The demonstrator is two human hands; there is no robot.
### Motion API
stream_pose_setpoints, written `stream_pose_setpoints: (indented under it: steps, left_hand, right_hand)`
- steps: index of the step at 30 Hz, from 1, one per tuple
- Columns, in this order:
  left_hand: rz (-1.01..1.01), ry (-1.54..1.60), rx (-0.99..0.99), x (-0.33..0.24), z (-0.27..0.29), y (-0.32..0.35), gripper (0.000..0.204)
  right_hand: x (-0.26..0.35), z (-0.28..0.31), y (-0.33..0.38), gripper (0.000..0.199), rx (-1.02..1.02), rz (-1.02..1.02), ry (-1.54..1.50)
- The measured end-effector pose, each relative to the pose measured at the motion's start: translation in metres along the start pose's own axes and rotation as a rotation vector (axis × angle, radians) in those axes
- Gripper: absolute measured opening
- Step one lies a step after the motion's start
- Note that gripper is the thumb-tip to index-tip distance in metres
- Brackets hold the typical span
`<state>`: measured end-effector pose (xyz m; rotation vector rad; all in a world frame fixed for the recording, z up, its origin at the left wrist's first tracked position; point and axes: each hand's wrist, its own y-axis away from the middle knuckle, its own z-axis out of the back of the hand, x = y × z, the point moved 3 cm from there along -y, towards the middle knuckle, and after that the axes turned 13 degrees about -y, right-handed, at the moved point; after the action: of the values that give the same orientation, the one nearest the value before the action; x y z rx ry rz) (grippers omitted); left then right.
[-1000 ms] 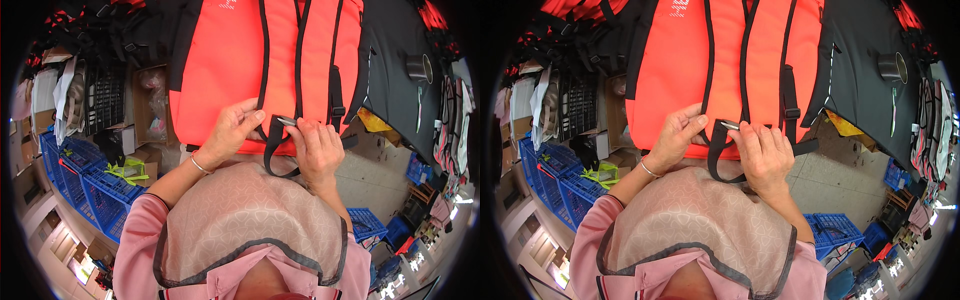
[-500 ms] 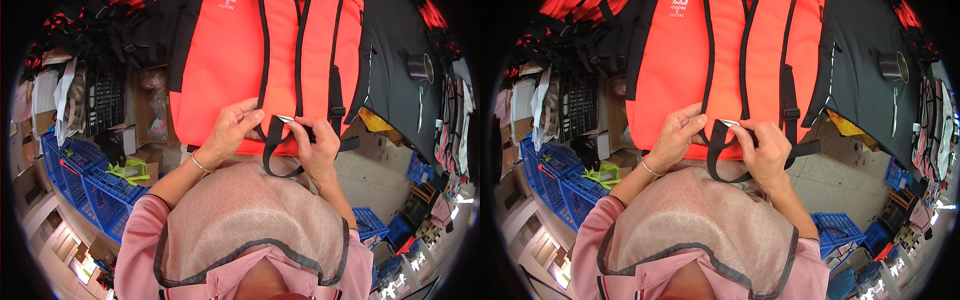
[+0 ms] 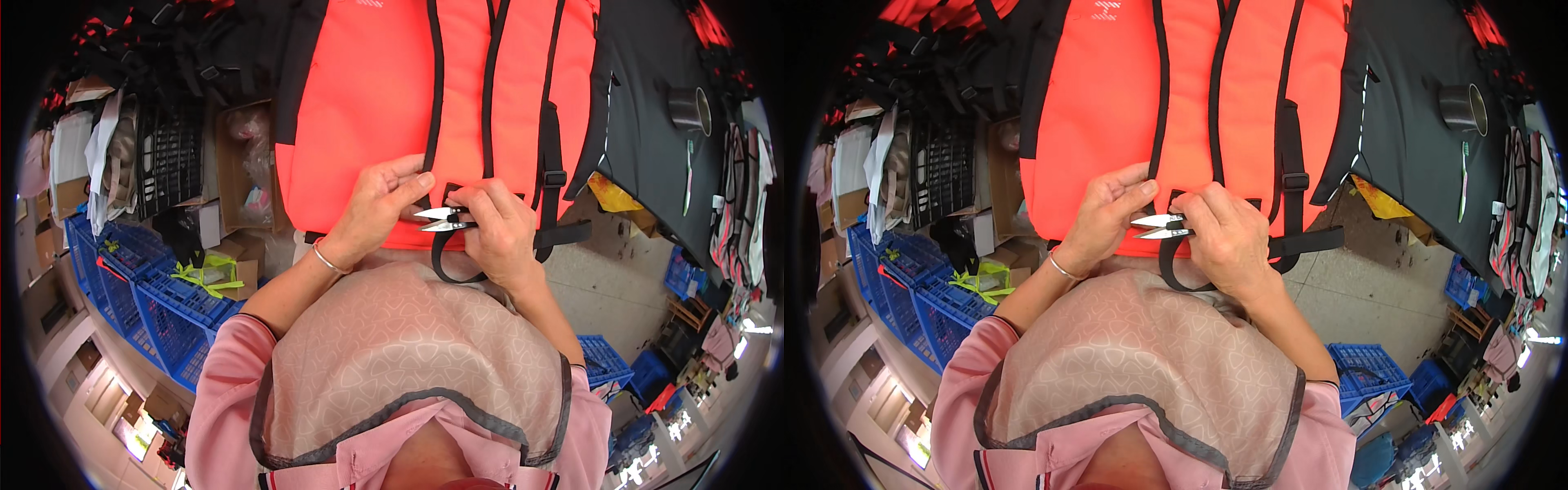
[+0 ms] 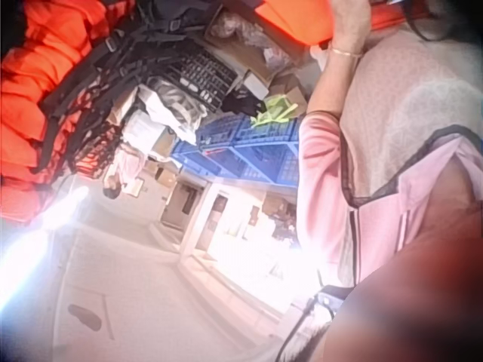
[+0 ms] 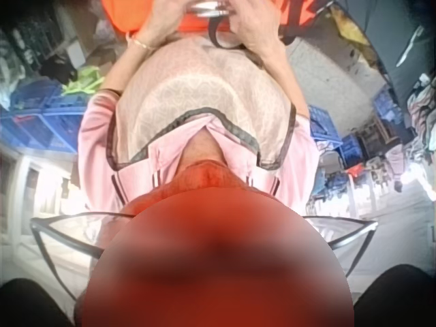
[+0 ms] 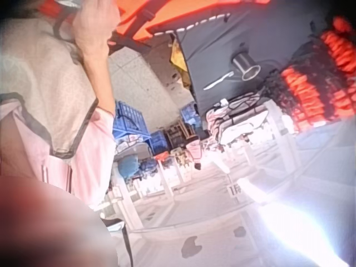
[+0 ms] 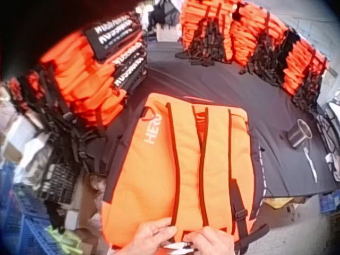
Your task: The recorder is assembling and cleaning backpacks at a manufacturing workbench, using a toothbrush to clean edges and a small tool to trim excess material.
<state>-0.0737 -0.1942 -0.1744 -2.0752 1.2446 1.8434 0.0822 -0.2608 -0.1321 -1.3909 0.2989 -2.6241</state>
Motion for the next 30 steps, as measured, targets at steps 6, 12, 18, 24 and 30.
stream_pose_setpoints:
  steps: [6,12,18,24,30]
  left_hand:
    - [0.001,0.035,-0.01,-0.004,0.001,-0.004,0.037]
    - [0.0,0.032,0.002,-0.005,-0.001,-0.01,0.037]
    - [0.013,-0.049,0.005,-0.005,0.002,-0.004,0.035]
    - [-0.123,-0.4,-0.208,-0.035,0.03,0.038,0.045]
    - [-0.471,-1.184,-0.701,-0.053,0.065,0.073,0.017]
  right_hand:
    - [0.01,0.025,0.009,0.013,0.475,-0.296,-0.75]
    - [-0.003,0.058,0.013,0.016,0.41,-0.369,-0.802]
    - [-0.003,0.009,-0.003,0.024,0.166,-0.465,-0.567]
    - [-0.015,0.07,-0.005,0.017,0.061,-0.487,-0.658]
    - [-0.081,0.136,-0.024,0.009,-0.418,-0.345,-0.281]
